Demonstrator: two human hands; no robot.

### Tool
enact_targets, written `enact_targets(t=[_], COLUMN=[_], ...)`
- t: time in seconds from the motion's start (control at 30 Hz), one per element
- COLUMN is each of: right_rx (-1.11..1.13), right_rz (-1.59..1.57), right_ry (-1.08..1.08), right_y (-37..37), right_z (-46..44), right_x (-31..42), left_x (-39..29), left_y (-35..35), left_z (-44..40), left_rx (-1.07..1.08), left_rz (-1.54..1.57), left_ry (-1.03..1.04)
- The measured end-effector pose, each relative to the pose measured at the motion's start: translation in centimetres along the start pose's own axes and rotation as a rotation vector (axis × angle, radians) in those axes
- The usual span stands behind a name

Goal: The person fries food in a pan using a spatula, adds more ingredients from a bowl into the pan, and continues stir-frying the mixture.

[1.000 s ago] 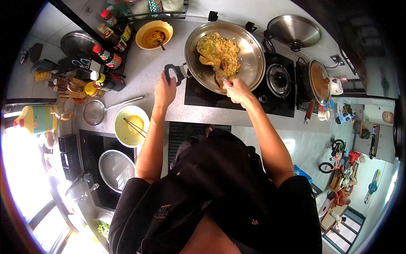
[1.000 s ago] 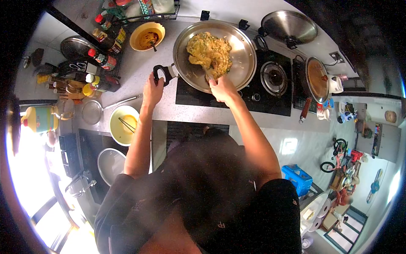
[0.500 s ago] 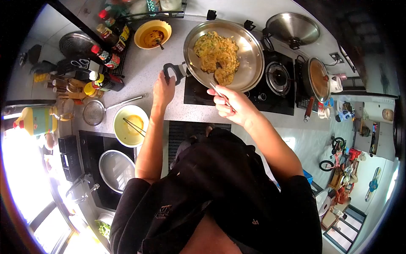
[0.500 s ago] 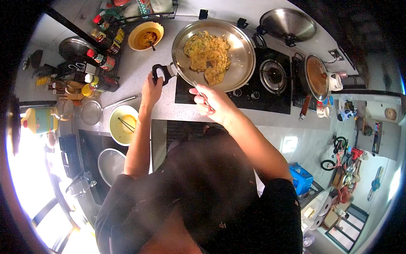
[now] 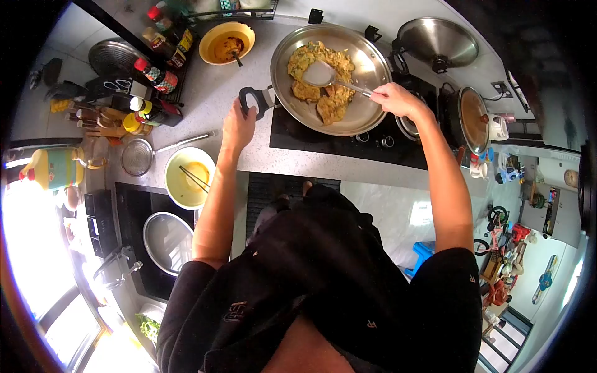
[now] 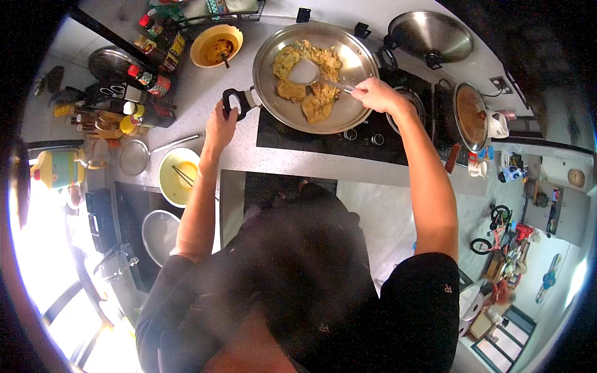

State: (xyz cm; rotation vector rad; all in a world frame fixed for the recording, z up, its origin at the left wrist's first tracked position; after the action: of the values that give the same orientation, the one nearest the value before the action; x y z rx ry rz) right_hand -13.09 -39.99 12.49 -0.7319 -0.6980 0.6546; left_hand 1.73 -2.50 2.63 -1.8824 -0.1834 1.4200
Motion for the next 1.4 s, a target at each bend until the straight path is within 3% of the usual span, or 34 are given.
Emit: enact_targets(t=[0.1,0.2,0.4,0.47,0.57,0.67,0.83,0.97,1.27,1.33,1.4], right_rx=[0.065,0.095,-0.105,-0.169,-0.096,-0.023,-0.104,0.016,0.064,0.246,0.339], right_rz=[0.132,0.168,0.096,0.119,0.233,0.327,0.249,0.362,0.471,0.369,0.191], right_ry=[0.165,0.187,-0.067,-0.016,0.103,0.122,0.028,0.044,0.161,0.395,0.436], right_y=[-1.0,-1.8,-4.1,-3.4,-3.4,-4.0,-5.2,-5.9,-9.2,-8.0,-5.5], right_z=[0.3,1.4,-1.6,-2.1,-0.9,1.0,0.9,2.1,4.2,3.8,1.5], right_x=[-1.2,-1.7,-0.9,-0.7,-1.7,-2.3,-0.3,-0.5,-3.8,-4.5,-6.9], left_x=[0.1,0.4,1.2,1.3,1.3,1.4,0.9,0.9,0.2,0.6,1.0], left_y=[0.1,0.1,0.4,0.6,0.5,0.7,0.3,0.1,0.1,0.2,0.2], left_z=[-0.1,-0.1,-0.5,-0.6,-0.7,-0.5,-0.5,-0.6,-0.4,-0.5,-0.6], left_rx=[-0.03,-0.03,0.014,0.034,0.023,-0.007,-0.023,0.018,-0.023,-0.005,0.007], left_rz=[-0.031,-0.015,0.017,0.037,0.043,0.009,-0.055,0.017,-0.003,0.022,-0.01], left_ry=[0.014,0.008,-0.043,-0.071,-0.085,-0.064,-0.048,-0.103,-0.084,-0.113,-0.088])
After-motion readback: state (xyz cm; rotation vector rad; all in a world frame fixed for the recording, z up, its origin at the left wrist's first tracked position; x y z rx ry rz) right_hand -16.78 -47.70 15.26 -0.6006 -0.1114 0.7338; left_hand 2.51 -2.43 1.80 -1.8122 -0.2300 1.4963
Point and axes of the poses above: each hand's wrist, its own z-axis away from the middle knuckle, its own y-axis out of the palm, x = y × z, the point moved 7 cm from there along -z, towards the middle knuckle, and after that the axes turned 11 degrees about y, right-handed, at the moved point
